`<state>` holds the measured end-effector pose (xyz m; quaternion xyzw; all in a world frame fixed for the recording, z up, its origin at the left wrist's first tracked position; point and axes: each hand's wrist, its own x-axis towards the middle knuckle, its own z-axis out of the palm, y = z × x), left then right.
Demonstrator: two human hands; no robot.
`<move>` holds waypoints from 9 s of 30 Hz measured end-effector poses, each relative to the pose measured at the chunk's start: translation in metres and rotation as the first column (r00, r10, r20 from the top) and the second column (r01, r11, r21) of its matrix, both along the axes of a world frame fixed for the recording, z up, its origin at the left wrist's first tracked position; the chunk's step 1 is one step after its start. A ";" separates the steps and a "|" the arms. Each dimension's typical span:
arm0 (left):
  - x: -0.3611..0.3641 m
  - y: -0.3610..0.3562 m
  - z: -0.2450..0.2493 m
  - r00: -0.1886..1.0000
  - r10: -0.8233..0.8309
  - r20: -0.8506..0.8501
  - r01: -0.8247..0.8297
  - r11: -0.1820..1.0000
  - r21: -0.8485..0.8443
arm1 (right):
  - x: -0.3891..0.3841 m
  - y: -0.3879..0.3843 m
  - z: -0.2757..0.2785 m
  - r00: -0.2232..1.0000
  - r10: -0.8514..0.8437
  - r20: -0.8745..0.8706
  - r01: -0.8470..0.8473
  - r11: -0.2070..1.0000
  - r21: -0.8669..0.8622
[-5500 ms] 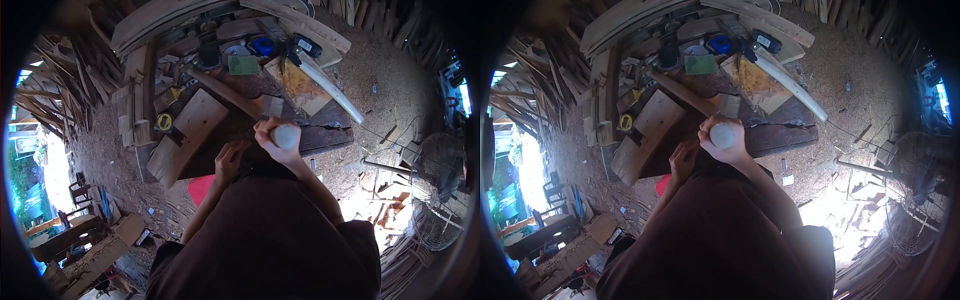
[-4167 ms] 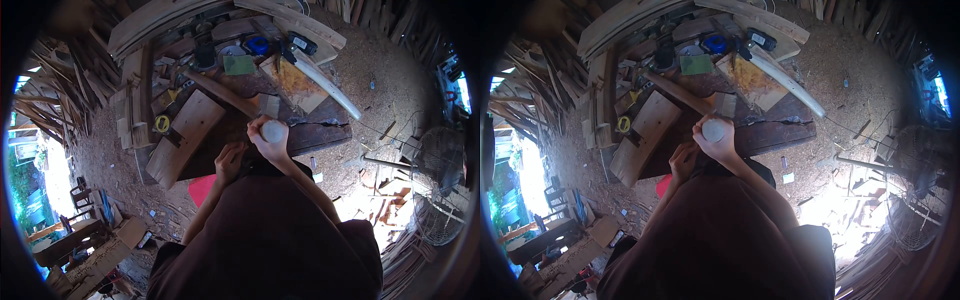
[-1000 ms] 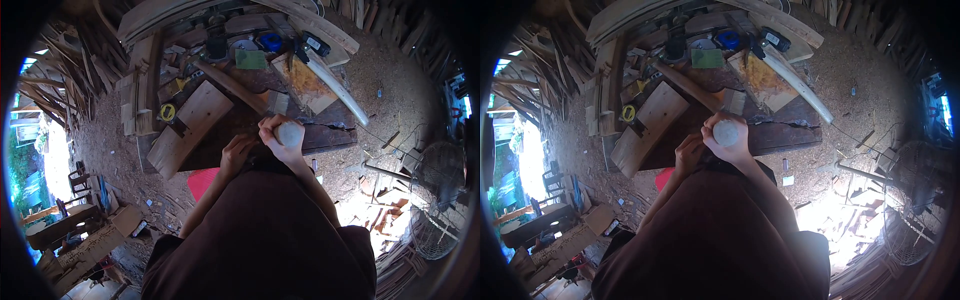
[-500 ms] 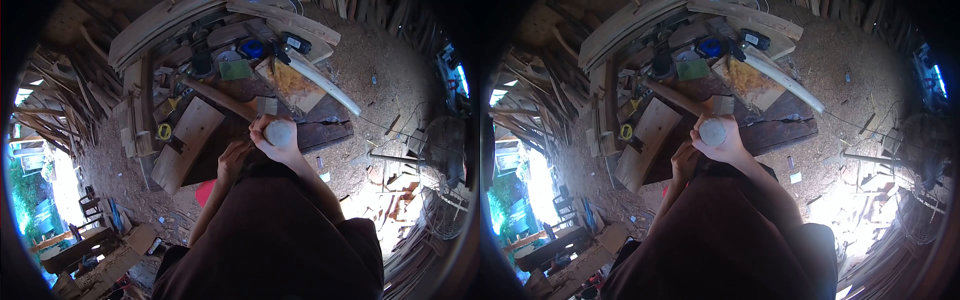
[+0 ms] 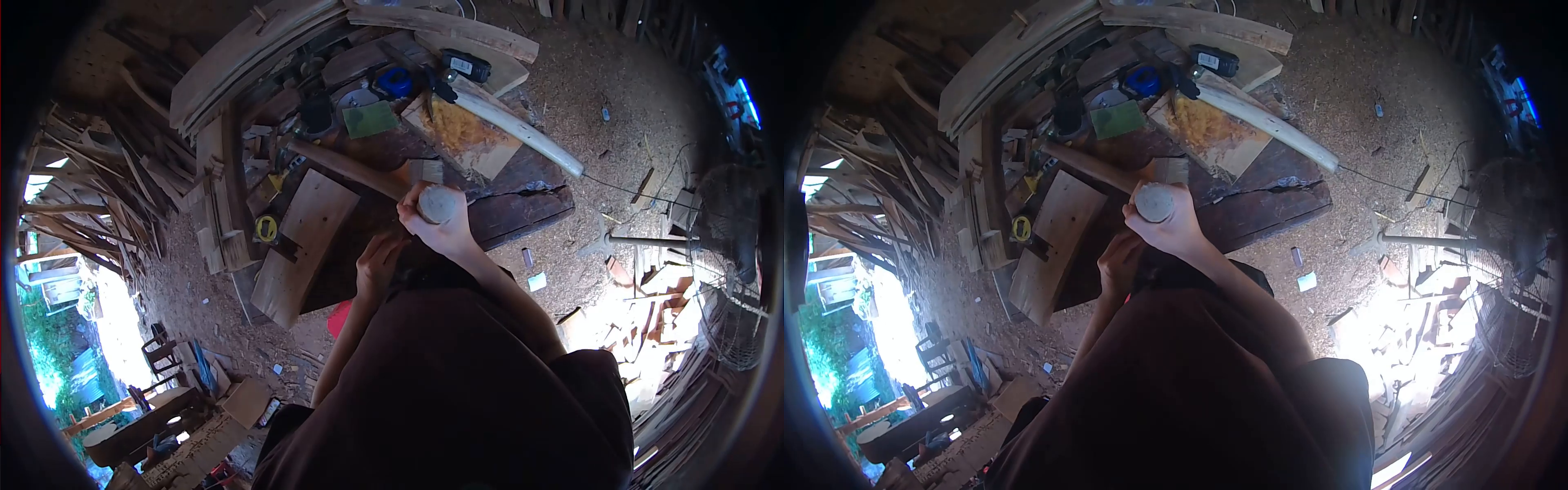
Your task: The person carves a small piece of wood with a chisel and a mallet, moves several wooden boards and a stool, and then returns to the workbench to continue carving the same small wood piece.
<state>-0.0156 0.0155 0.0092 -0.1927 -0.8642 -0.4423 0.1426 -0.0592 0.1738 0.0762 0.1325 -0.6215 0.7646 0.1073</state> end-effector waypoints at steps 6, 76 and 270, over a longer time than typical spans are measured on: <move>0.002 -0.004 -0.006 1.000 -0.011 0.009 0.011 1.000 -0.009 | 0.000 -0.002 -0.001 0.999 -0.041 0.009 0.041 0.998 -0.042; 0.025 -0.014 -0.011 0.998 0.060 0.015 -0.061 0.997 0.057 | 0.019 -0.008 0.008 0.970 0.191 -0.153 -0.188 0.982 0.033; 0.050 -0.013 -0.010 0.983 0.066 0.171 -0.089 0.988 0.127 | 0.071 0.038 0.007 0.993 -0.009 0.121 0.018 0.997 -0.073</move>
